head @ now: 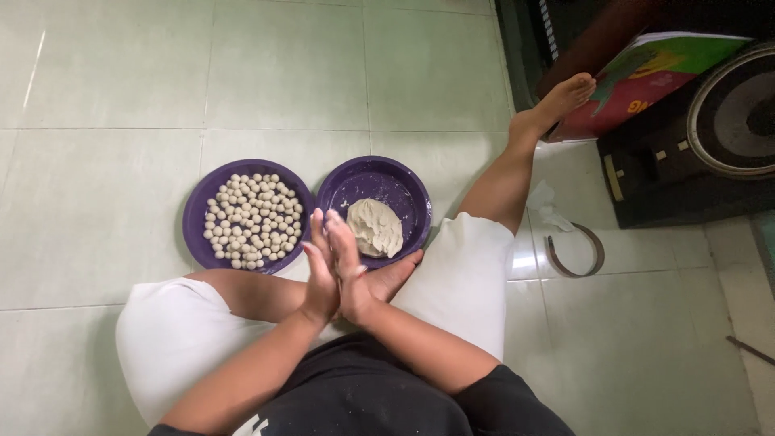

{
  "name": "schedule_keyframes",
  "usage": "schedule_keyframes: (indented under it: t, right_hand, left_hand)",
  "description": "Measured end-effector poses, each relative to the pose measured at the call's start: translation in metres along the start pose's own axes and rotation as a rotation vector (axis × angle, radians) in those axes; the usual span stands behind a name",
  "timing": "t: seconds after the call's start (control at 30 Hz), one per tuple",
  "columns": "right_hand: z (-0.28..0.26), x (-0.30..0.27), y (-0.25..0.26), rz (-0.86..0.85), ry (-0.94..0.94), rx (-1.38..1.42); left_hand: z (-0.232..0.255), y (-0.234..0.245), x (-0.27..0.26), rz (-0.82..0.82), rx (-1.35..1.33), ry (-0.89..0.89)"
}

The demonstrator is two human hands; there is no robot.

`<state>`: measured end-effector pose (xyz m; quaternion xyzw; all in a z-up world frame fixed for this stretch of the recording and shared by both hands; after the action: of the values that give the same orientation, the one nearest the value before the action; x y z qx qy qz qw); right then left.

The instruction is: A person sitting on the floor is pinching small pieces of dough from a bowl and rolling them into small balls between their palms.

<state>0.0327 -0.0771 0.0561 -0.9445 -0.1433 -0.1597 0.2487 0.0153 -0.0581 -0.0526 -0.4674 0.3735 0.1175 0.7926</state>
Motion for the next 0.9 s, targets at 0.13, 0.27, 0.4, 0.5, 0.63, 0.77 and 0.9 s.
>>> schedule_keyframes:
  t: [0.13, 0.27, 0.4, 0.5, 0.63, 0.77, 0.9]
  right_hand:
    - [0.046, -0.002, 0.034, -0.077, 0.098, -0.509]
    - [0.117, -0.01, 0.085, -0.344, -0.347, -1.357]
    - [0.133, 0.006, 0.142, -0.215, -0.377, -1.427]
    - [0.136, 0.013, 0.184, -0.068, -0.229, -1.621]
    - [0.163, -0.005, 0.213, -0.106, -0.527, -1.583]
    - [0.178, -0.013, 0.211, -0.111, -0.485, -1.622]
    - [0.167, -0.011, 0.196, -0.12, -0.5, -1.622]
  left_hand:
    - [0.01, 0.002, 0.005, -0.006, -0.02, 0.011]
    - [-0.008, 0.099, 0.092, 0.035, -0.079, 0.157]
    - [0.036, 0.134, 0.108, 0.038, -0.11, 0.083]
    - [0.114, 0.144, 0.109, 0.02, -0.022, -0.113]
    - [0.22, 0.172, 0.096, 0.086, 0.084, -0.371]
    - [0.27, 0.216, 0.101, 0.12, 0.087, -0.555]
    - [0.289, 0.277, 0.127, 0.032, 0.017, -0.604]
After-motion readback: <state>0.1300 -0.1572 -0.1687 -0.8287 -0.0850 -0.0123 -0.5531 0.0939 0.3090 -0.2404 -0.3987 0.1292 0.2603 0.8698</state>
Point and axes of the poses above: each hand's wrist, its own x-axis towards the middle knuckle, its own y-axis out of the back of the hand, z = x × y, the point moved 10 cm from there along x, towards the middle knuckle, and after that the axes turned 2 degrees about z, right-handed, at the moved point
